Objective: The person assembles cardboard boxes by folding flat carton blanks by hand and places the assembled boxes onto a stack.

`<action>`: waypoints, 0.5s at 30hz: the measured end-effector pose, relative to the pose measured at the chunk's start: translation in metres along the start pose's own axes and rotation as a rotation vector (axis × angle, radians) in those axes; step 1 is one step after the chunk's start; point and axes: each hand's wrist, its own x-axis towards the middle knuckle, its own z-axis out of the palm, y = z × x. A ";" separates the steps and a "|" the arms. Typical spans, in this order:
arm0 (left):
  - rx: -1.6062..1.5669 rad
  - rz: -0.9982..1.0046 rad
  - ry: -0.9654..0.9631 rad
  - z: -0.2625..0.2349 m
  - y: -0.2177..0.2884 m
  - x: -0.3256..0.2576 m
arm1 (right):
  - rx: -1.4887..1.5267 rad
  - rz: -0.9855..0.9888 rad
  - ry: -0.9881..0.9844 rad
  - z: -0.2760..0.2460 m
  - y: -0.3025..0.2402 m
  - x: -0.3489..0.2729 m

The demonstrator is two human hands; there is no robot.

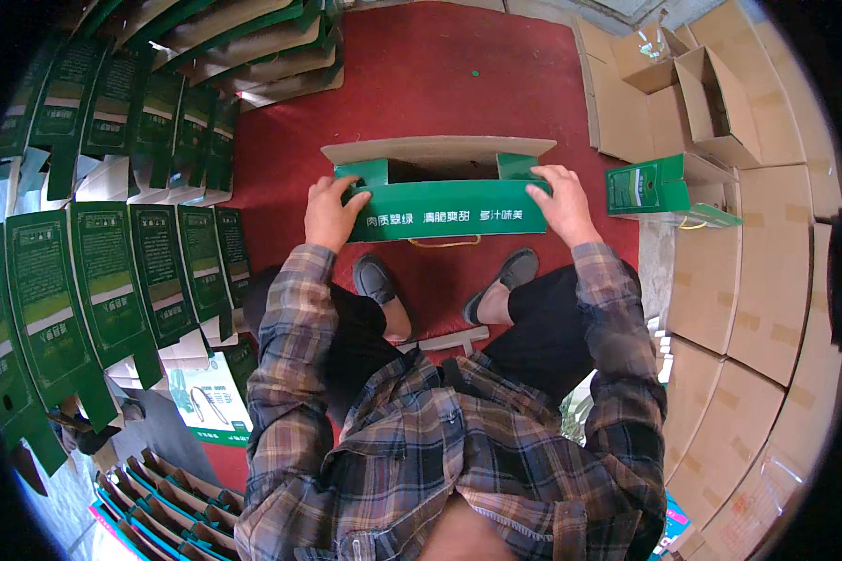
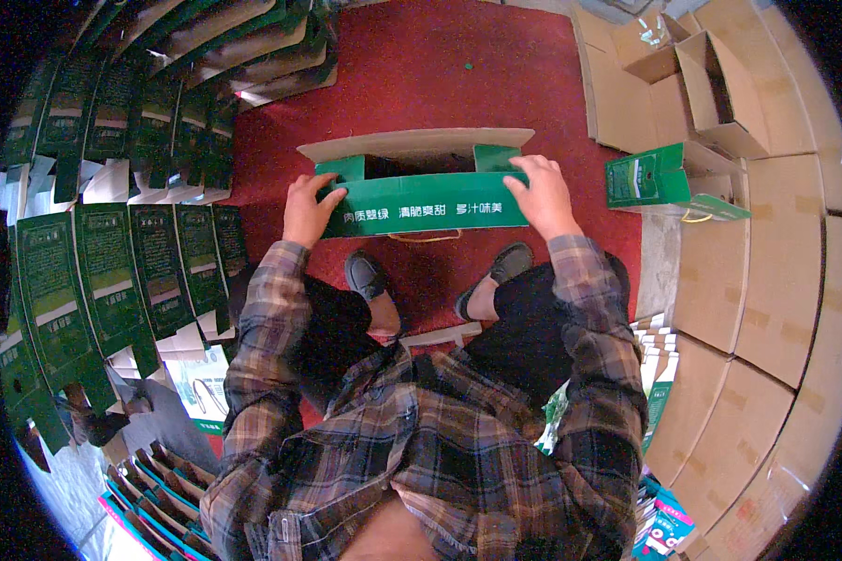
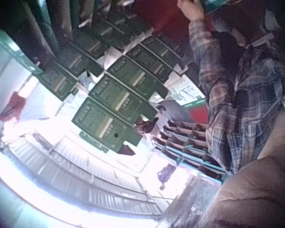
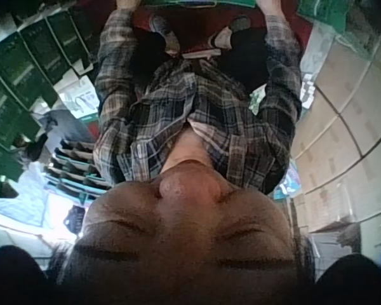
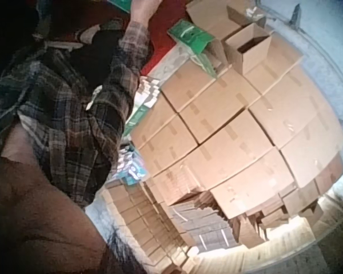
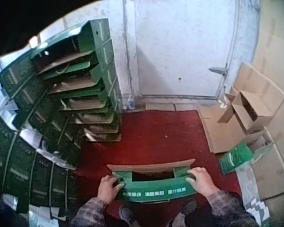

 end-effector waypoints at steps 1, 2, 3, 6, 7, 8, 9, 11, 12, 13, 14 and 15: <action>0.203 0.082 0.111 0.003 0.000 -0.001 | 0.001 -0.003 -0.002 -0.003 -0.015 -0.005; 0.224 0.069 0.156 0.006 0.004 -0.001 | -0.075 -0.059 -0.043 -0.006 -0.028 -0.009; 0.223 0.071 0.158 0.009 0.008 -0.001 | -0.152 -0.114 -0.082 -0.007 -0.035 -0.014; 0.377 0.213 0.190 0.015 0.021 -0.001 | -0.246 -0.154 -0.176 0.006 -0.040 -0.024; 0.380 0.212 0.192 0.018 0.018 -0.002 | -0.304 -0.149 -0.208 0.009 -0.043 -0.025; 0.328 0.269 0.136 0.023 0.011 -0.004 | -0.339 -0.152 -0.224 0.010 -0.044 -0.024; 0.269 0.330 0.077 0.023 0.018 -0.002 | -0.340 -0.150 -0.223 0.012 -0.042 -0.024; 0.222 0.328 0.015 0.021 0.030 -0.013 | -0.329 -0.160 -0.211 0.015 -0.039 -0.025; 0.262 0.373 -0.026 0.017 0.038 -0.018 | -0.327 -0.163 -0.213 0.017 -0.039 -0.025; 0.301 0.417 -0.067 0.016 0.042 -0.021 | -0.332 -0.155 -0.196 0.019 -0.039 -0.026; 0.387 0.406 -0.097 0.021 0.041 -0.023 | -0.338 -0.148 -0.179 0.021 -0.039 -0.026; 0.392 0.399 -0.093 0.022 0.040 -0.024 | -0.335 -0.157 -0.179 0.020 -0.041 -0.025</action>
